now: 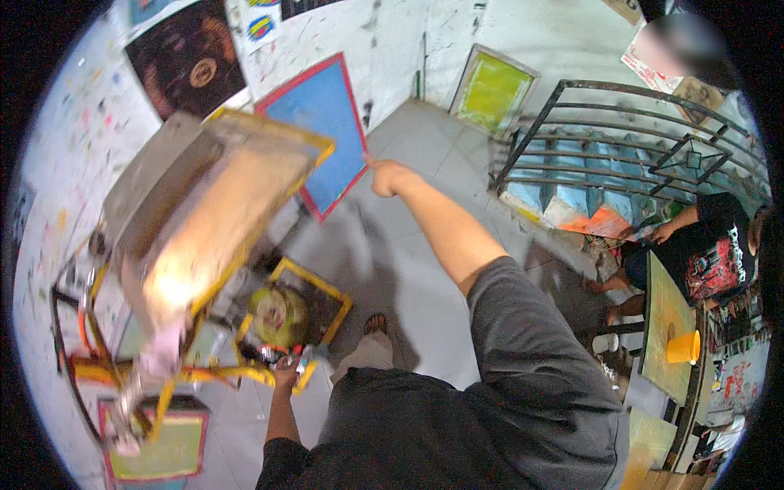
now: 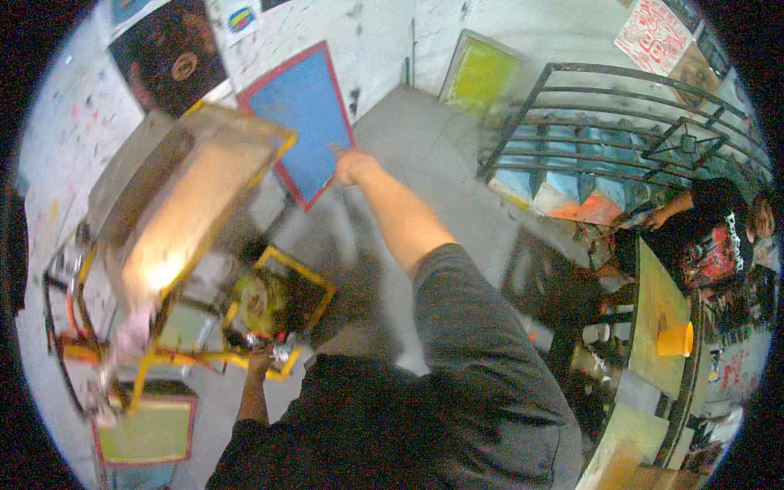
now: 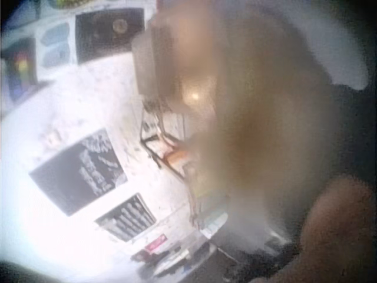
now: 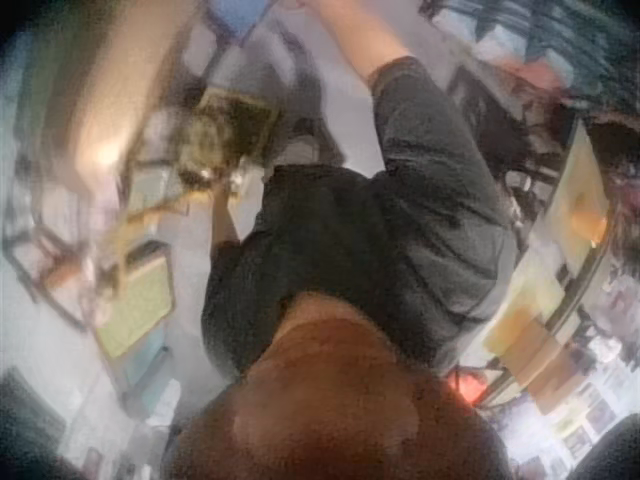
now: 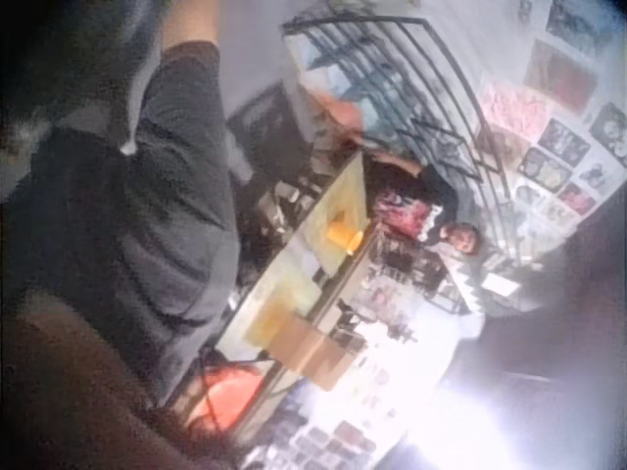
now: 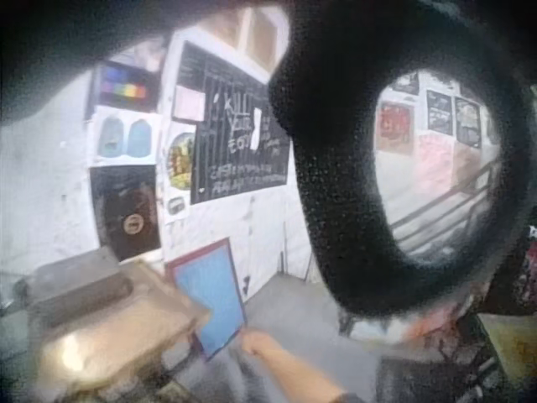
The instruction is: The person folds flat cardboard pieces into small rectangular boxes by hand. They repeatedly pick up a flat piece, fold the sides and flaps to form a box, and place the finished box on a stack on the table.
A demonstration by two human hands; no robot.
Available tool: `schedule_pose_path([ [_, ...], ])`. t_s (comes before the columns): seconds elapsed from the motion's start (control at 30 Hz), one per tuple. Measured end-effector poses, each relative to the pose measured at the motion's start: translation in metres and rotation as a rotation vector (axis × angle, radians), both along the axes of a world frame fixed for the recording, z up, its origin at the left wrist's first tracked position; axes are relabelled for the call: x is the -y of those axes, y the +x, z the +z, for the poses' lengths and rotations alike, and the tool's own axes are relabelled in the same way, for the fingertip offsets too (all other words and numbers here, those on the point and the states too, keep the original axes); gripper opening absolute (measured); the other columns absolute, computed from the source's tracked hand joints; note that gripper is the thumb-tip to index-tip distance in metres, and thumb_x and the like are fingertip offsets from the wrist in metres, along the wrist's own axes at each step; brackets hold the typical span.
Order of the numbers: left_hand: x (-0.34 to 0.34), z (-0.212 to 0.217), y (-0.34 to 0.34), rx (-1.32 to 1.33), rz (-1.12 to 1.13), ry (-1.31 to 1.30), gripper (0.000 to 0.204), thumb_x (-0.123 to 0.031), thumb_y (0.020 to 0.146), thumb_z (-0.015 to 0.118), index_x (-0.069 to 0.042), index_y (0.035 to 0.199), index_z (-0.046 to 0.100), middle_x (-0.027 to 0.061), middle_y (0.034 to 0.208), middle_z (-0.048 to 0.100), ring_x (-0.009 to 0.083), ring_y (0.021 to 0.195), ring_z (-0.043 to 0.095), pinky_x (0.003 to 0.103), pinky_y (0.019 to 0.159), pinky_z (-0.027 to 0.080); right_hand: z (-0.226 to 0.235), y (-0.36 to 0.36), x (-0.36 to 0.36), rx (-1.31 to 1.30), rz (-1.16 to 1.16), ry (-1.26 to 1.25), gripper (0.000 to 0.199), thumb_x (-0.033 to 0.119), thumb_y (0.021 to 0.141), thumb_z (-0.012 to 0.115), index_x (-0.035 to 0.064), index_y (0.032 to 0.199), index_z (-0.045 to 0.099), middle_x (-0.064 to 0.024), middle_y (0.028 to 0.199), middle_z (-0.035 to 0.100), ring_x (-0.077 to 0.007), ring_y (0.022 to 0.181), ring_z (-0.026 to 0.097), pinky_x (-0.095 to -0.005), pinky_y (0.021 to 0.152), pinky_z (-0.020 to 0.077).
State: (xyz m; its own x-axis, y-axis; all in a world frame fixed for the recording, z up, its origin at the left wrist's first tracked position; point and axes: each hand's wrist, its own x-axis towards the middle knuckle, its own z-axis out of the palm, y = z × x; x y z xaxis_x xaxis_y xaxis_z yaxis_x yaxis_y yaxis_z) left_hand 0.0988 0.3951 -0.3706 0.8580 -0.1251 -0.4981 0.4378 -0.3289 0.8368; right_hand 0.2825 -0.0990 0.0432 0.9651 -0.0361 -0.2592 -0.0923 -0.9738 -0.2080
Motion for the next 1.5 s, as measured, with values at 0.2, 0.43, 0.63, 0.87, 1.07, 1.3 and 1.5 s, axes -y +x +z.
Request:
schedule_pose_path([
  [0.2, 0.204, 0.057, 0.172, -0.074, -0.08, -0.018, 0.052, -0.031, 0.082, 0.057, -0.002, 0.123, 0.041, 0.0108, 0.091, 0.062, 0.0217, 0.088, 0.057, 0.034, 0.085, 0.041, 0.04, 0.111, 0.124, -0.042, -0.138, -0.089, 0.077, 0.005, 0.066, 0.053, 0.0126, 0.137, 0.024, -0.0196, 0.121, 0.05, -0.0302, 0.109, 0.052, -0.0403, 0.089, 0.0432],
  [0.43, 0.365, 0.137, 0.302, 0.094, -0.22, 0.124, 0.052, -0.035, 0.084, 0.052, -0.003, 0.124, 0.042, 0.0118, 0.101, 0.058, 0.0226, 0.097, 0.053, 0.033, 0.09, 0.038, 0.077, 0.189, 0.373, 0.039, -0.372, -0.221, 0.06, 0.011, 0.069, 0.051, 0.0009, 0.126, 0.034, -0.0225, 0.113, 0.054, -0.0307, 0.103, 0.054, -0.0393, 0.083, 0.0447],
  [0.63, 0.365, 0.092, 0.271, 0.01, -0.157, 0.392, 0.053, -0.039, 0.085, 0.048, -0.004, 0.125, 0.043, 0.0127, 0.109, 0.056, 0.0234, 0.104, 0.05, 0.033, 0.094, 0.036, 0.086, 0.237, 0.597, 0.023, -0.555, -0.339, 0.032, 0.02, 0.078, 0.051, 0.0029, 0.104, 0.061, -0.0171, 0.118, 0.054, -0.0308, 0.109, 0.052, -0.0417, 0.089, 0.0424],
  [0.87, 0.304, 0.049, 0.055, -0.393, -0.247, 0.837, 0.054, -0.043, 0.087, 0.043, -0.005, 0.126, 0.044, 0.0137, 0.118, 0.053, 0.0243, 0.113, 0.046, 0.033, 0.098, 0.033, 0.065, 0.316, 0.711, 0.131, -0.329, -0.584, 0.035, 0.017, 0.065, 0.067, 0.0039, 0.097, 0.062, -0.015, 0.093, 0.064, -0.0268, 0.086, 0.062, -0.0356, 0.075, 0.0496],
  [1.07, 0.405, 0.144, -0.062, -0.392, 0.727, 0.501, 0.065, -0.039, 0.073, 0.066, 0.007, 0.115, 0.049, 0.0249, 0.112, 0.055, 0.0307, 0.107, 0.052, 0.032, 0.091, 0.041, -0.208, 0.343, 0.57, 0.307, 0.272, -0.454, 0.034, 0.023, 0.074, 0.056, 0.0041, 0.102, 0.06, -0.0184, 0.111, 0.057, -0.0315, 0.106, 0.051, -0.0446, 0.092, 0.0377],
  [1.3, 0.502, 0.054, -0.299, -0.528, 1.047, 0.417, 0.07, -0.048, 0.072, 0.064, 0.002, 0.12, 0.049, 0.0225, 0.117, 0.052, 0.0319, 0.11, 0.05, 0.034, 0.093, 0.04, -0.339, -0.076, 0.102, -0.897, 1.274, -0.001, 0.033, 0.023, 0.079, 0.059, 0.0129, 0.11, 0.057, -0.0104, 0.086, 0.062, -0.0192, 0.08, 0.057, -0.0336, 0.07, 0.0439],
  [1.5, 0.62, 0.013, -0.46, -0.758, 1.254, 0.268, 0.063, -0.052, 0.077, 0.05, -0.003, 0.116, 0.054, 0.0168, 0.119, 0.053, 0.0323, 0.112, 0.048, 0.038, 0.097, 0.036, -0.213, -0.265, -0.094, -0.699, 1.74, 0.46, 0.037, 0.02, 0.082, 0.06, 0.0142, 0.117, 0.052, -0.0054, 0.067, 0.061, -0.0113, 0.06, 0.058, -0.026, 0.057, 0.0452],
])
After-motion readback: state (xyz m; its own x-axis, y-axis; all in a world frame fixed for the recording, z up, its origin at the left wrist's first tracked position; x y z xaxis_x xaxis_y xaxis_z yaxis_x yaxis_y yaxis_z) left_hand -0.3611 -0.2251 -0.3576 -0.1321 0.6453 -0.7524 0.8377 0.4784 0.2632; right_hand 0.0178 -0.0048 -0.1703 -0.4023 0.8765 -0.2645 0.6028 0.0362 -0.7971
